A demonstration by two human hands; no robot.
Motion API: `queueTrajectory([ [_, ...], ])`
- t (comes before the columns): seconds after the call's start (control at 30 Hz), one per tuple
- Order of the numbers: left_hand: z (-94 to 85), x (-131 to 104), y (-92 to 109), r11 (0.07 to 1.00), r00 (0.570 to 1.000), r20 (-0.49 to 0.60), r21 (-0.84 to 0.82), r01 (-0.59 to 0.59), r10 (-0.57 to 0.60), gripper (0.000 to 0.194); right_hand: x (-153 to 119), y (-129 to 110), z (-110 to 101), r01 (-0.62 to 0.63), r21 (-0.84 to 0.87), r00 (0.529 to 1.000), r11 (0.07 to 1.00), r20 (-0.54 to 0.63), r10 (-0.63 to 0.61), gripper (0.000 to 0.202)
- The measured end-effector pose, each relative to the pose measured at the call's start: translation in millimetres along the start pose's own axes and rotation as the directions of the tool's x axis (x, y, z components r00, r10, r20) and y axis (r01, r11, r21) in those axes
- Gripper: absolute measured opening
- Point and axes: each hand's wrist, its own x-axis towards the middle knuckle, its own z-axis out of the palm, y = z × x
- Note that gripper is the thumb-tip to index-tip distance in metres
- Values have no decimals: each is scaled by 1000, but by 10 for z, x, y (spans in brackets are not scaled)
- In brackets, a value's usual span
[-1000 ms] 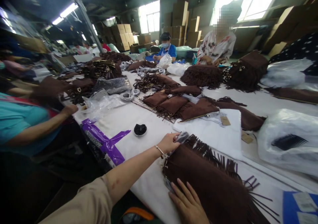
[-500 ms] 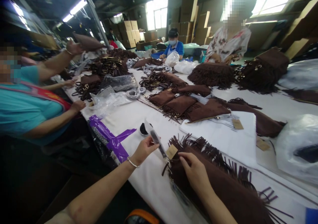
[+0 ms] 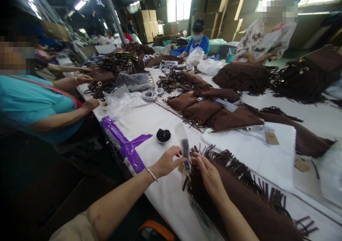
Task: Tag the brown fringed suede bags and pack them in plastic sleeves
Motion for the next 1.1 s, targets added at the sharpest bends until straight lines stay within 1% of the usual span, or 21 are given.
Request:
queueTrajectory([
  [0.07, 25, 43, -62, 994, 988, 134, 71, -88, 78, 24, -66, 22, -15, 22, -42, 1000, 999, 3, -22, 52],
  [0.1, 38, 46, -104, 987, 979, 181, 110, -114, 93, 26, -89, 32, -7, 32, -65, 999, 997, 7, -31, 51],
  [0.13, 49, 38, -151, 980, 975, 203, 158, -124, 90, 28, -105, 41, 7, 37, -85, 999, 996, 2, -37, 50],
  [0.23, 77, -34, -280, 928, 975, 217, 354, -119, 43, 32, -114, 79, 40, 20, -122, 997, 992, -69, -28, 48],
  [0.3, 92, -84, -321, 880, 971, 236, 454, -139, 31, 43, -99, 120, 17, -5, -165, 993, 986, -119, -15, 45],
  [0.37, 108, -106, -322, 850, 966, 258, 503, -158, 27, 48, -84, 173, -44, -28, -216, 987, 976, -160, -7, 40],
  [0.43, 122, -99, -302, 847, 966, 258, 512, -144, 8, 41, -84, 228, -121, -42, -245, 981, 969, -195, -7, 42],
  [0.5, 135, -77, -285, 861, 971, 239, 498, -103, -22, 37, -113, 270, -182, -39, -253, 973, 967, -231, -22, 49],
  [0.57, 147, -54, -281, 875, 975, 218, 480, -68, -44, 39, -176, 285, -201, -22, -257, 957, 966, -285, -54, 54],
  [0.63, 159, -36, -288, 883, 978, 199, 467, -45, -56, 40, -258, 268, -170, 13, -281, 932, 960, -344, -114, 51],
  [0.7, 164, -28, -302, 893, 982, 170, 450, -7, -78, 36, -336, 226, -102, 82, -320, 915, 944, -350, -198, 42],
  [0.8, 130, -60, -320, 911, 985, 110, 405, 79, -134, 26, -408, 147, 6, 193, -347, 919, 918, -264, -293, 31],
  [0.9, 39, -166, -269, 931, 978, 71, 328, 162, -195, 13, -426, 69, 73, 224, -322, 935, 920, -196, -296, 33],
  [0.93, 7, -209, -218, 939, 976, 67, 291, 181, -209, 9, -429, 39, 90, 227, -307, 943, 924, -168, -288, 34],
  [1.0, -39, -275, -56, 966, 977, 60, 171, 193, -206, 9, -446, -32, 124, 245, -270, 955, 931, -98, -279, 39],
  [1.07, -47, -286, 163, 989, 986, 71, 18, 147, -148, 11, -485, -112, 156, 258, -210, 962, 943, -37, -271, 43],
  [1.1, -38, -268, 273, 992, 990, 88, -54, 111, -106, 12, -515, -148, 163, 243, -166, 968, 956, -24, -250, 41],
])
